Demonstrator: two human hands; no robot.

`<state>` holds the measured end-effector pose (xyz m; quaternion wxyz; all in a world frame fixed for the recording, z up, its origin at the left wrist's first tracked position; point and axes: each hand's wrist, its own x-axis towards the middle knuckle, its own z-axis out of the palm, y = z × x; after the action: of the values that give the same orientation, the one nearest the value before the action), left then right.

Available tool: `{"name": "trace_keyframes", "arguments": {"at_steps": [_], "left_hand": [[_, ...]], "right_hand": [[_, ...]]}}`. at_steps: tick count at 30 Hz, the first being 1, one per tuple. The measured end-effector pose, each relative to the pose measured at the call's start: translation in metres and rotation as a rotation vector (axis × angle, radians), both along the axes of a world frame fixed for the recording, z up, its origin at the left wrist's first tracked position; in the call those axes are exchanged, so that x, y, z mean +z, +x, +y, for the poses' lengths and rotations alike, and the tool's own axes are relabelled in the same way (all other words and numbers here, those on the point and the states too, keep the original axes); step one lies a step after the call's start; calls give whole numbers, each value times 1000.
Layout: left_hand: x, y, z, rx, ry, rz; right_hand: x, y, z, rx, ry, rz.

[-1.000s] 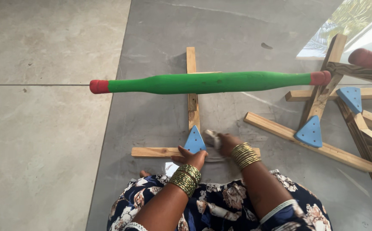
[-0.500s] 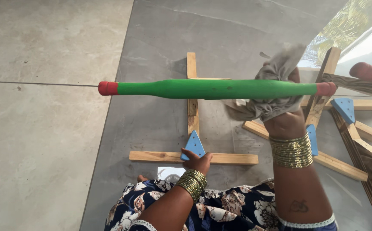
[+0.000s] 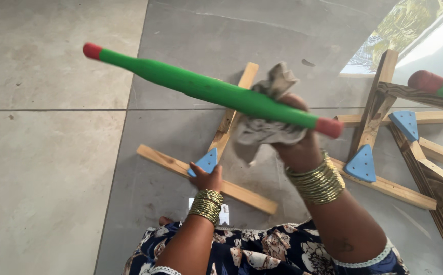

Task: The person sits on the floor and wipes wooden furniture components, including legs and frame pieces, with a cloth. They hold each piece steady with one hand while wiping its surfaces, working through the parts laid out around them.

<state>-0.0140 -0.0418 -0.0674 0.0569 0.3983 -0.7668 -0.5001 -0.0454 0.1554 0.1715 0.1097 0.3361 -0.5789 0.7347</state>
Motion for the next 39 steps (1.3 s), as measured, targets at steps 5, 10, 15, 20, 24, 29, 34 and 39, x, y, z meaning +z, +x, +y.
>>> {"name": "trace_keyframes", "arguments": {"at_steps": [5,10,15,20,24,29,34,39], "left_hand": [[12,-20,-42,-87,-215,328],[31,-46,-76,-253,-250,598],[31,-52,-80,-400,-285,465],[34,-1,-42,-179,-64,-414],[44,9,-50,-403,-100,-690],[30,1,-55,-451,-119,-661],[18,-12,-65,-450,-153,-620],[35,-23,-68,-447,-180,-611]], "right_hand": [[15,15,-72,24,2,101],[31,25,-115,-126,118,191],[-6,16,-98,-178,272,148],[-68,-34,-68,-392,288,39],[-87,-103,-37,-713,601,26],[-77,-152,-30,-541,857,38],[-58,-169,-39,-389,854,-54],[-42,-161,-54,-495,884,87]]}}
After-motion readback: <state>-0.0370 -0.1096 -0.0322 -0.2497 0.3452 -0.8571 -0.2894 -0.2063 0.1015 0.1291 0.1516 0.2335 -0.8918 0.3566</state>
